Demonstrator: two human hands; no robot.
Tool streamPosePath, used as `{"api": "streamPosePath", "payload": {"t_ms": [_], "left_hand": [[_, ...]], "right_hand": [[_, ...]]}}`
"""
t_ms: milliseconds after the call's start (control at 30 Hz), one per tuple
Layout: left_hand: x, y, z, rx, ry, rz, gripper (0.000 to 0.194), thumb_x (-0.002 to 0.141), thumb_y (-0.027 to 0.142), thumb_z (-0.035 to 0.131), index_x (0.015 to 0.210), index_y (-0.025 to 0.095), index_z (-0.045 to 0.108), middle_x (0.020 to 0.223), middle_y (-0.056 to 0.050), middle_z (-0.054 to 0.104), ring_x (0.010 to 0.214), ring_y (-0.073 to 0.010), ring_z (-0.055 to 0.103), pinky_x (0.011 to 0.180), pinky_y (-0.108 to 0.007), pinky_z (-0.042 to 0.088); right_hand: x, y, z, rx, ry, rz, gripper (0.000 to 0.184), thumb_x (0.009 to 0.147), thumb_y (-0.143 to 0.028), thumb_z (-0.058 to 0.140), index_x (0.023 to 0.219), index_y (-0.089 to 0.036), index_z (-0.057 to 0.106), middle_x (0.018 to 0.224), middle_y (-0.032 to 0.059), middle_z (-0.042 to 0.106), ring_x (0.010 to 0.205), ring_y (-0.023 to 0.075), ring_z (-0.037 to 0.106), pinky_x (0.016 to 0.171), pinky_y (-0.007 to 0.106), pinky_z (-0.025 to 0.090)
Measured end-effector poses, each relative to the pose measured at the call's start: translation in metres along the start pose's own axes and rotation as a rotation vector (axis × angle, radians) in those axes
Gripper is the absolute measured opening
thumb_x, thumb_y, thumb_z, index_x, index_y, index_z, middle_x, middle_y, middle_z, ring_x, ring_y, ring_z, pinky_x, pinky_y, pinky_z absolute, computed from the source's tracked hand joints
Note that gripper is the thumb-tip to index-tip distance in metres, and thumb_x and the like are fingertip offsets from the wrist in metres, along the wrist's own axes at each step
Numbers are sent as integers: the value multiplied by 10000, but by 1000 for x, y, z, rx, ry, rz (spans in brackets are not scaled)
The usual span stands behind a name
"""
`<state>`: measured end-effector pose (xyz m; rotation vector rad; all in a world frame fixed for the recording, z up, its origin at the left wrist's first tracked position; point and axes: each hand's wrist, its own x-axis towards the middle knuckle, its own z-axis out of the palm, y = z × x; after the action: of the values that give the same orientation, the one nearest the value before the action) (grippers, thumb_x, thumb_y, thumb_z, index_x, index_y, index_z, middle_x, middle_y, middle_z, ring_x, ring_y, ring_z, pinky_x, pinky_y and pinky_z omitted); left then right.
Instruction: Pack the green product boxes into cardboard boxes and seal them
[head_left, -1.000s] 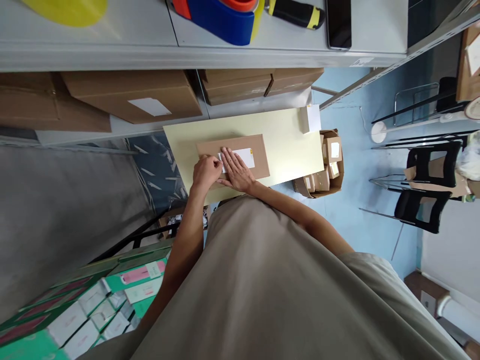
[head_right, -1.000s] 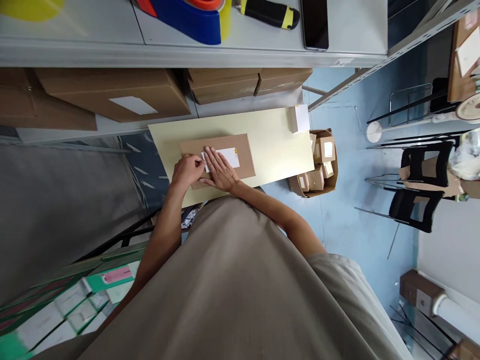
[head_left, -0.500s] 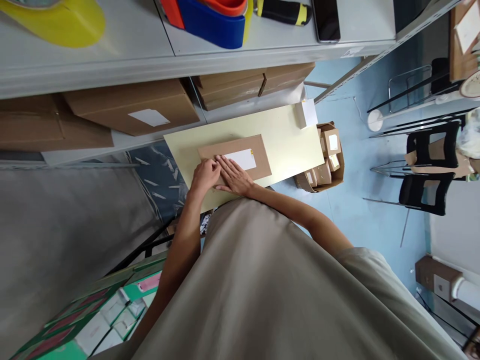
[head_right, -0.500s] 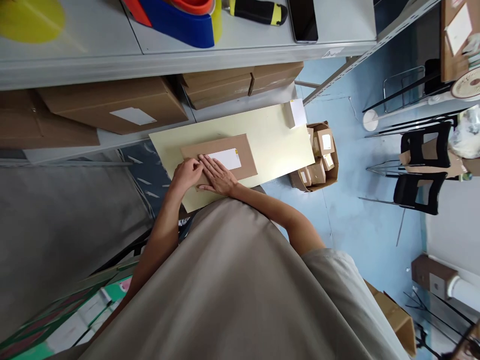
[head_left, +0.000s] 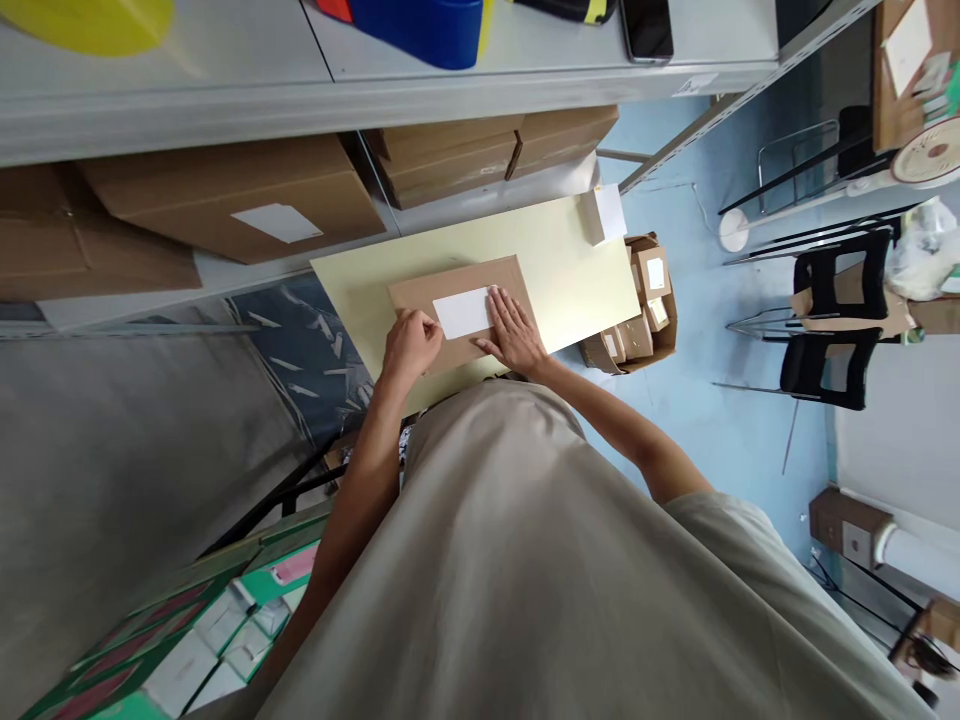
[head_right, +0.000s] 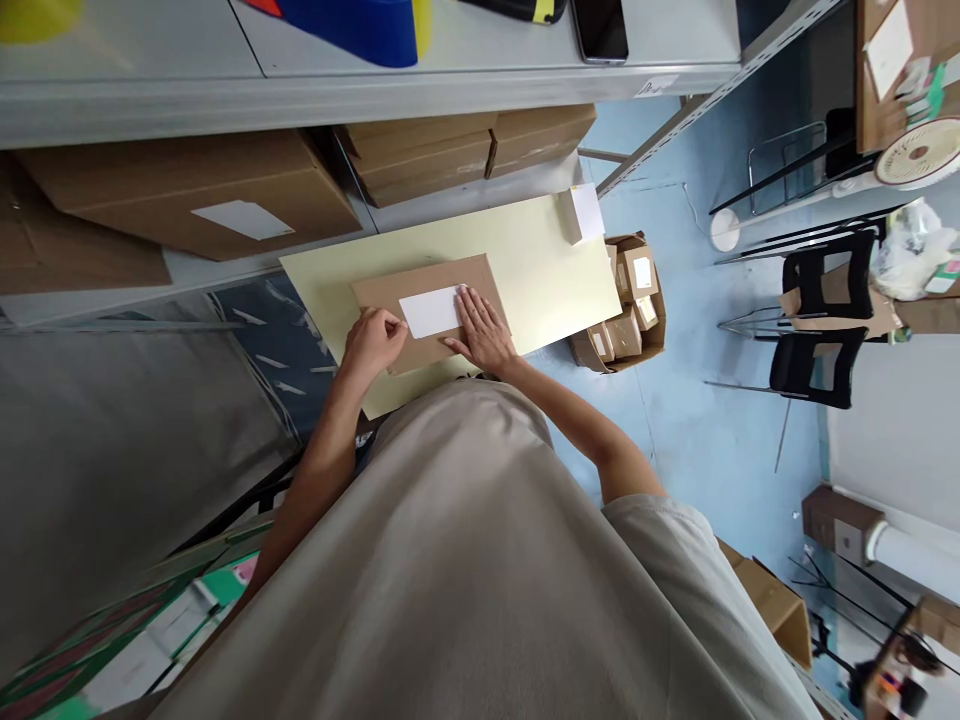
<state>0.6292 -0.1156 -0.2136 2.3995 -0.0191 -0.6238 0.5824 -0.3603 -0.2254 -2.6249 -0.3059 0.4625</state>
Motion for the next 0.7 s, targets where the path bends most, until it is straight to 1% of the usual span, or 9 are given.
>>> {"api": "streamPosePath", "payload": {"t_ms": [100,167,233,300,367,433,567,633,700], "left_hand": [[0,-2,0,7,6,1,117,1033,219,596,919,246,601,1175,-164,762,1225,-334,700,1127,-427,517],[0,-3,0,3,12,1,105,1032,229,591,930,240,617,1192,-169,761,1232,-332,696,1131,-427,515],[1,-5,0,-12,14,2,102,1021,233,586,931,235,635,1191,-167,763,1224,-325,699,1126,-424,519],[2,-5,1,-30,20,0,100,998,235,587,922,227,652,1159,-161,765,1204,-318,706,1120,-423,526],[1,-6,3,-47,44,-11,97,980,241,591,920,218,664,1123,-156,767,1176,-312,716,1116,-425,535],[-5,-9,7,-80,112,-44,118,992,266,583,957,203,676,1121,-161,766,1155,-302,728,1111,-424,551],[-26,-26,21,-213,330,-183,280,1075,337,507,1217,160,672,1315,-217,735,1235,-284,746,1102,-389,594],[-37,-37,30,-291,354,-284,401,1107,382,473,1408,154,607,1438,-240,708,1332,-280,738,1128,-379,602],[-44,-45,40,-359,293,-365,498,1132,458,441,1517,162,554,1521,-248,688,1431,-284,710,1178,-382,590]], "right_hand": [[7,-29,19,-33,-48,-71,1051,1141,-817,236,1844,-36,265,1934,179,176,1831,303,98,1506,523,68],[10,-45,28,-55,-116,-167,997,1153,-781,266,1852,-70,268,1940,142,182,1831,279,97,1508,489,63],[11,-50,30,-74,-166,-239,936,1163,-744,300,1861,-122,271,1944,96,194,1831,251,101,1508,463,57],[10,-41,26,-83,-158,-229,915,1166,-730,310,1862,-137,276,1946,87,192,1831,246,100,1507,463,52],[7,-20,17,-73,-85,-128,944,1163,-747,300,1857,-107,279,1947,122,168,1834,269,81,1505,491,46],[1,8,7,-44,15,12,997,1152,-786,284,1853,-77,274,1948,158,137,1837,296,55,1501,527,43],[-21,59,-6,87,147,306,1155,1089,-912,267,1852,-45,241,1943,206,80,1836,355,23,1481,621,80],[-36,74,-7,220,146,449,1231,1048,-969,276,1857,-42,216,1935,220,100,1831,370,75,1472,634,148],[-49,79,-2,404,100,545,1240,1024,-997,291,1864,-87,231,1917,206,222,1807,360,234,1457,615,249]]}}
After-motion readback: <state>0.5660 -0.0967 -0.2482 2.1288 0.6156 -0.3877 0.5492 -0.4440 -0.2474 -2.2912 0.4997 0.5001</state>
